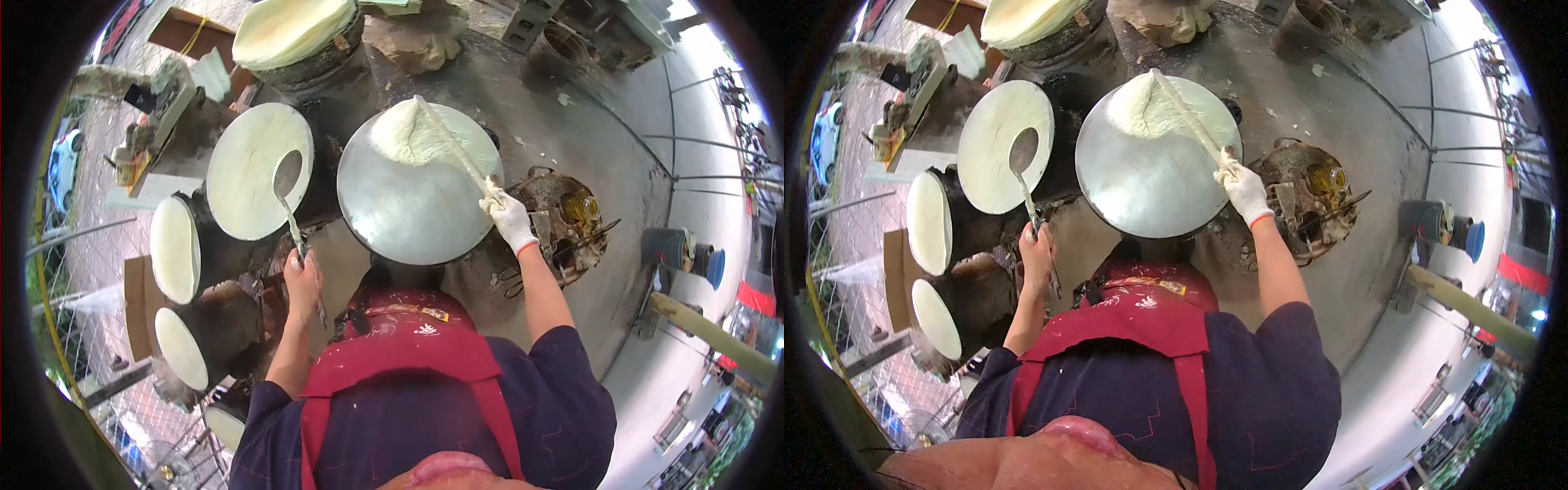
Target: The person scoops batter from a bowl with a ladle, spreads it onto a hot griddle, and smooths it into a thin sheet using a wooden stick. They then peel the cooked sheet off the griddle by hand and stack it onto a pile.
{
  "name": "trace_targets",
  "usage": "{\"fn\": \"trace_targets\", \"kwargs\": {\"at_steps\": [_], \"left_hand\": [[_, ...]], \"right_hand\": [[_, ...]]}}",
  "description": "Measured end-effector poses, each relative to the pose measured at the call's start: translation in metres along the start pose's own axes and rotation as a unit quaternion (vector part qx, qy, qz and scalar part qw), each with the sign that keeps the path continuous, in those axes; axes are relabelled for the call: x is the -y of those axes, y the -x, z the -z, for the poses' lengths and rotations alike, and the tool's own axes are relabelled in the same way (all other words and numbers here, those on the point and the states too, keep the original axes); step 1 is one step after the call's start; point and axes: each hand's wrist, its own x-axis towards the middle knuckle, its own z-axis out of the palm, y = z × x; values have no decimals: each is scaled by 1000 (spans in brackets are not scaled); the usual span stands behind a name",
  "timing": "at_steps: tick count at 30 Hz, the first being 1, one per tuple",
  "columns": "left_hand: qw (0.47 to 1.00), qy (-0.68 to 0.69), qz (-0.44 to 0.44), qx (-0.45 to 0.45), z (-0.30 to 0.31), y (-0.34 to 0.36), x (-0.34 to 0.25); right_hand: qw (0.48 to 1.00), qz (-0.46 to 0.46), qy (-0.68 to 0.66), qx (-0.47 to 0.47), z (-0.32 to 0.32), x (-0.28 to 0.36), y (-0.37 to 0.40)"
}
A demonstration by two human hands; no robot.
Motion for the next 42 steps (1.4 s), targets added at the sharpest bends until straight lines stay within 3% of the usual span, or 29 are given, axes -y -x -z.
{"fn": "trace_targets", "kwargs": {"at_steps": [2,6,9,10,12,16,18,20,21,22,24,25,28,29,30,31,33,34,35,38,39,42], "left_hand": [[1000,0,-2,-15,-2,3,2],[999,-6,0,-39,-1,15,8],[998,-9,2,-61,0,19,11],[998,-11,2,-68,-1,20,13],[997,-4,6,-80,-1,21,17],[996,21,21,-85,1,24,22],[995,-3,22,-96,3,22,27],[994,-28,22,-104,7,22,33],[993,-37,19,-107,9,18,35],[993,-46,16,-108,10,13,38],[981,-144,-22,-131,9,-2,46],[978,-162,-32,-127,6,-8,44],[969,-219,-49,-105,-1,-30,42],[959,-251,-73,-105,-8,-37,39],[948,-284,-98,-107,-13,-43,37],[938,-312,-119,-90,-16,-53,39],[913,-372,-158,-54,-19,-68,46],[903,-399,-153,-42,-23,-69,43],[892,-426,-147,-30,-28,-70,39],[848,-523,-92,8,-27,-58,36],[834,-546,-72,17,-23,-44,33],[808,-585,-57,47,-8,4,35]], "right_hand": [[992,39,-115,37,-23,6,0],[981,-38,-108,159,-39,-23,10],[983,41,-150,99,-7,-4,-1],[962,68,-257,63,0,0,-13],[997,48,6,66,16,12,-39],[961,-17,-160,224,-14,0,-27],[963,-61,-111,237,-14,4,-10],[958,-34,-163,233,4,16,-15],[968,-30,-128,212,19,3,-35],[972,33,-155,172,19,40,-35],[984,40,-48,167,24,16,-80],[974,59,14,217,19,19,-86],[950,-43,7,310,0,44,-49],[945,-72,-12,320,4,7,-51],[948,-92,-60,298,5,-2,-40],[959,-27,-21,282,14,7,-33],[970,-5,-49,237,33,6,-39],[971,-47,-114,206,35,2,-52],[979,26,-102,172,31,-2,-63],[959,-17,-37,282,13,14,-80],[951,7,36,308,8,17,-75],[939,-46,-19,339,4,6,-46]]}}
